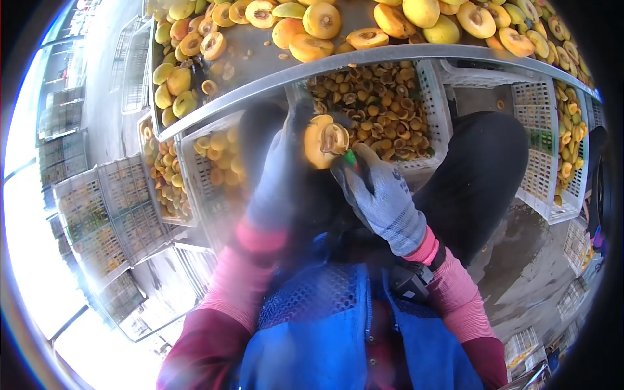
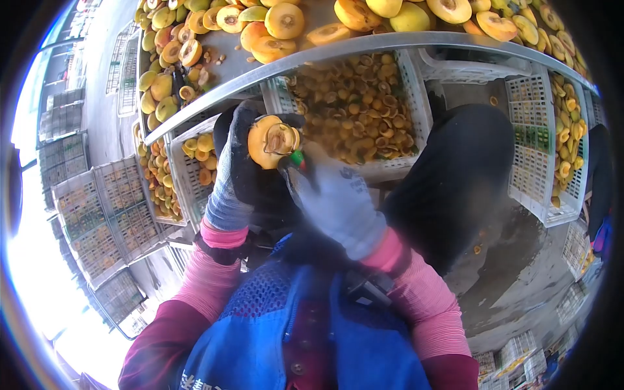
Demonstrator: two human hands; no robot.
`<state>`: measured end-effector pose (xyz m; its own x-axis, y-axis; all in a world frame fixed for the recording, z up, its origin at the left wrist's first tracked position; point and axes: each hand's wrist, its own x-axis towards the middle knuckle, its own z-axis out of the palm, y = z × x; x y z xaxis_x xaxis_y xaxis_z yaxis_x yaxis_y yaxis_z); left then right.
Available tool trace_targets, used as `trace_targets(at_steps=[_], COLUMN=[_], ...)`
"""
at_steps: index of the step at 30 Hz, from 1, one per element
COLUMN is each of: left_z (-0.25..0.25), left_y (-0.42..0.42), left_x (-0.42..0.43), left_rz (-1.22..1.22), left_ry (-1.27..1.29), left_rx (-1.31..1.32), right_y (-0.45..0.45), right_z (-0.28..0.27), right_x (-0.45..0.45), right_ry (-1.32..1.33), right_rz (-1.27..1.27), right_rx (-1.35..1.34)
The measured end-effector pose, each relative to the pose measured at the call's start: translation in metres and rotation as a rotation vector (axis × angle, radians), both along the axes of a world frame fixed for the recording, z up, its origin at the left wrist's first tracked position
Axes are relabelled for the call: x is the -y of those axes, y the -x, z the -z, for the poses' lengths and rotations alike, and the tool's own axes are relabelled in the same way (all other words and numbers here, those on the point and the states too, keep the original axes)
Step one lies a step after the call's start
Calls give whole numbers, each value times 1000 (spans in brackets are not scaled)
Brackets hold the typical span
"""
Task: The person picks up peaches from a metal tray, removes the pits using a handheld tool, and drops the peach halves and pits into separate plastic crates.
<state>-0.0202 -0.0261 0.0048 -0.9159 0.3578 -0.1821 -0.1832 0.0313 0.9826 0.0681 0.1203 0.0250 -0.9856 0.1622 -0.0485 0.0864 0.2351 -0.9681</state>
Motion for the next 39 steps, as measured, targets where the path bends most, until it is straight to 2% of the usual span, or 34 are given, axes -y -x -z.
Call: trace_targets(at_steps=[1,3,5,7,9,10,12,13,15,18,19,22,28,30,33,35,37,39], left_z=[-7,-19,-31,-40,-33,-20,-19,-33,-30,-29,-37,-31,-22,-18,-3,-2,-12,-8], left_y=[-8,-18,-22,-26,-29,-29,-31,-34,-41,-36,-34,-32,-32,-34,-36,-38,-40,-46], left_x=[-5,-19,-32,-41,-36,-29,-30,-38,-46,-50,-49,-45,-35,-31,-24,-23,-24,-29], left_rz=[27,-15,-149,-282,-299,-246,-229,-265,-347,-360,-374,-402,-255,-179,-95,-115,-196,-311], left_ry=[216,316,93,-123,-102,26,41,-71,-35,62,-51,-121,4,97,212,190,75,-11], left_rx=[-458,-753,-428,-97,-109,-284,-230,-3,202,-25,178,375,124,-169,-440,-325,23,98], right_y=[-1,-3,-3,-3,-5,-6,-8,-8,-8,-7,-7,-7,-11,-15,-22,-27,-32,-33], right_z=[0,0,2,0,2,5,7,7,5,2,2,-4,-15,-13,-5,-8,1,4], right_x=[-1,-2,1,2,4,5,4,4,4,4,4,0,-5,-3,1,4,3,4], right_ry=[-36,-39,29,-39,-88,-104,-133,-145,-133,-93,-98,-177,-168,-116,-40,-23,125,325], right_rz=[-11,-25,-34,-27,-24,-19,1,15,36,36,28,-34,-75,-85,-83,-43,-141,-182], right_rx=[27,61,74,79,72,66,62,63,44,-34,-66,-9,80,119,196,188,288,401])
